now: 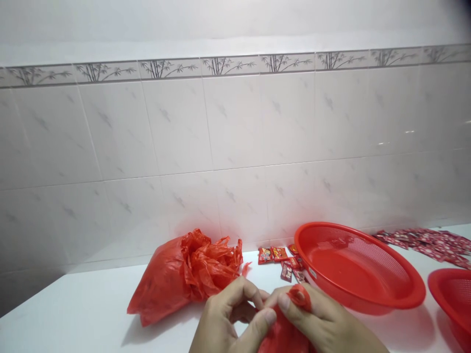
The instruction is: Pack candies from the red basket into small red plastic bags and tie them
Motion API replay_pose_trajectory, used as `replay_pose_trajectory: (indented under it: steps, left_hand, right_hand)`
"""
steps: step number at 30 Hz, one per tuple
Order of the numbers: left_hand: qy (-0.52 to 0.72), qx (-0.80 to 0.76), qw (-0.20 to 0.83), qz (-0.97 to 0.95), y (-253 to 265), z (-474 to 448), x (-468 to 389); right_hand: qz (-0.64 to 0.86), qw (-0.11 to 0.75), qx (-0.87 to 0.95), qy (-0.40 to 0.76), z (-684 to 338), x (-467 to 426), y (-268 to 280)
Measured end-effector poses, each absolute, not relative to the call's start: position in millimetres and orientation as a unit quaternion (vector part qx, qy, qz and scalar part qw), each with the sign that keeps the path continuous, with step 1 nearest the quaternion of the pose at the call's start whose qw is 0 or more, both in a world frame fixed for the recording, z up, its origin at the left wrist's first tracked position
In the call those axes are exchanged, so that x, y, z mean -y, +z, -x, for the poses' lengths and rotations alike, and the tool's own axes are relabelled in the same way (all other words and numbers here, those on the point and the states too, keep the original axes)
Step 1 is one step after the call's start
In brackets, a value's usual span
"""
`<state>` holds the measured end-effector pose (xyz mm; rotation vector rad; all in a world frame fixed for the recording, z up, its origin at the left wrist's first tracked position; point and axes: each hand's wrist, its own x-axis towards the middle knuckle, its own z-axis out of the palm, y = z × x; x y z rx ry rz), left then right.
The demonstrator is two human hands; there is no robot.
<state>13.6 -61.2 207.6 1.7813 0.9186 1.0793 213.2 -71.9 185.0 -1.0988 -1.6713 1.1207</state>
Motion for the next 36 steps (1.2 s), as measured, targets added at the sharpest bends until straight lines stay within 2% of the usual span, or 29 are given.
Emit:
replay_pose_trajectory:
  steps: [5, 10, 18, 27, 32, 36]
  left_hand:
    - [0.367, -0.327, 0.37, -0.788, 203, 1, 50]
    - [0.366, -0.379, 0.352, -0.773, 208, 12, 57]
    - [0.407, -0.381, 0.396, -0.73, 209, 1, 64]
    - [0.391, -0.35, 0.391, -0.756, 207, -7, 66]
    - [0.376, -0.345, 0.496, -0.702, 189, -30, 56]
    - [0.35, -0.318, 0.506, -0.721, 190, -39, 49]
  right_hand:
    - [0.427, 0.389, 0.696, 0.427, -216, 65, 184]
    - [0.412, 0.449, 0.686, 0.399, -221, 63, 191]
    - [0.349, 0.398, 0.629, 0.569, -204, 46, 172]
    - [0.321, 0.364, 0.692, 0.535, -211, 44, 176]
    - [0.343, 0.442, 0.604, 0.568, -216, 37, 166]
    - [0.243, 0.472, 0.637, 0.558, -224, 39, 172]
